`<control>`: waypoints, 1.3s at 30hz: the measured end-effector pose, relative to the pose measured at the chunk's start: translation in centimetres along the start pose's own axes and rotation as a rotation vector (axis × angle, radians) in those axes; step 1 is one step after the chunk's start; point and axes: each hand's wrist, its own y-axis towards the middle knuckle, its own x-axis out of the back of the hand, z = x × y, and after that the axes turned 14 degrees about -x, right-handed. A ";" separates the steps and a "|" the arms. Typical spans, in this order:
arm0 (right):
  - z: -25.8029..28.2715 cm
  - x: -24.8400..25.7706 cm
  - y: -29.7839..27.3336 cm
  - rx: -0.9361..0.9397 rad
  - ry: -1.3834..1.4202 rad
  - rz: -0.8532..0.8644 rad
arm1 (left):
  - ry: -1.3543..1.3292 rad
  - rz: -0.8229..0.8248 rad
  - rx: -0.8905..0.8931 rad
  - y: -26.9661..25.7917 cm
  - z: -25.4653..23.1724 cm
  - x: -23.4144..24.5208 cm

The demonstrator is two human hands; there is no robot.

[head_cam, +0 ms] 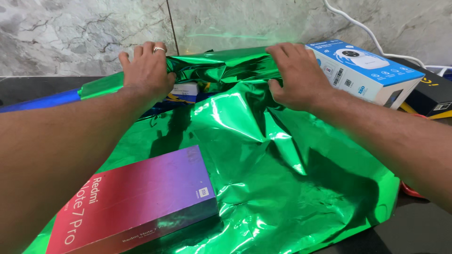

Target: The person cuts a sheet of green metallic wrapping paper with scissors, places a Redmi phone box on the paper, folds the paper around the box, and secures the folds with tape from a tape dispenser. The clip ends while the box is still being taped, before any ribbon or tag is added.

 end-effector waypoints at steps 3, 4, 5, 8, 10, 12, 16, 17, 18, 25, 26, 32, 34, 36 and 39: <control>0.5 0.0 -0.5 0.039 0.032 0.016 | -0.015 0.001 -0.004 0.2 -0.4 0.2; 0.7 -0.1 -0.5 0.042 0.026 0.027 | -0.029 0.015 -0.005 0.3 -0.5 0.3; 0.8 -0.1 -0.5 0.046 0.021 0.038 | -0.061 0.003 -0.030 0.3 -0.8 0.4; 1.2 -0.1 -0.7 0.056 0.021 0.054 | -0.133 0.003 -0.090 -0.3 -1.1 0.8; 1.3 0.1 -0.9 0.063 0.042 0.054 | -0.166 0.047 -0.135 -0.5 -1.3 0.8; 1.5 0.6 -1.3 0.053 0.078 0.034 | -0.192 0.040 -0.134 -0.5 -1.5 0.8; 2.3 2.9 -3.1 -0.040 0.170 -0.058 | -0.283 0.127 -0.029 -0.3 -1.7 1.0; 2.7 3.6 -3.9 -0.077 0.189 -0.083 | -0.291 0.099 -0.032 -0.5 -1.6 1.2; 2.9 4.5 -4.8 -0.128 0.241 -0.094 | -0.304 0.071 -0.043 -0.4 -1.7 1.5; 4.8 10.5 -12.4 -0.454 0.371 -0.187 | -0.402 0.021 0.042 -1.1 -4.2 6.9; 5.0 11.1 -13.6 -0.511 0.351 -0.208 | -0.430 -0.019 0.063 -1.2 -4.6 8.2; 5.2 13.4 -20.2 -0.559 0.279 -0.309 | -0.706 -0.235 0.072 -4.1 -8.3 15.9; 4.8 13.6 -21.5 -0.609 0.238 -0.259 | -0.767 -0.232 0.079 -6.0 -10.7 17.6; 4.3 13.6 -23.2 -0.662 0.215 -0.198 | -0.825 -0.253 0.009 -7.8 -13.3 19.0; 4.2 14.1 -23.4 -0.720 0.199 -0.168 | -0.899 -0.237 -0.006 -10.1 -18.3 20.8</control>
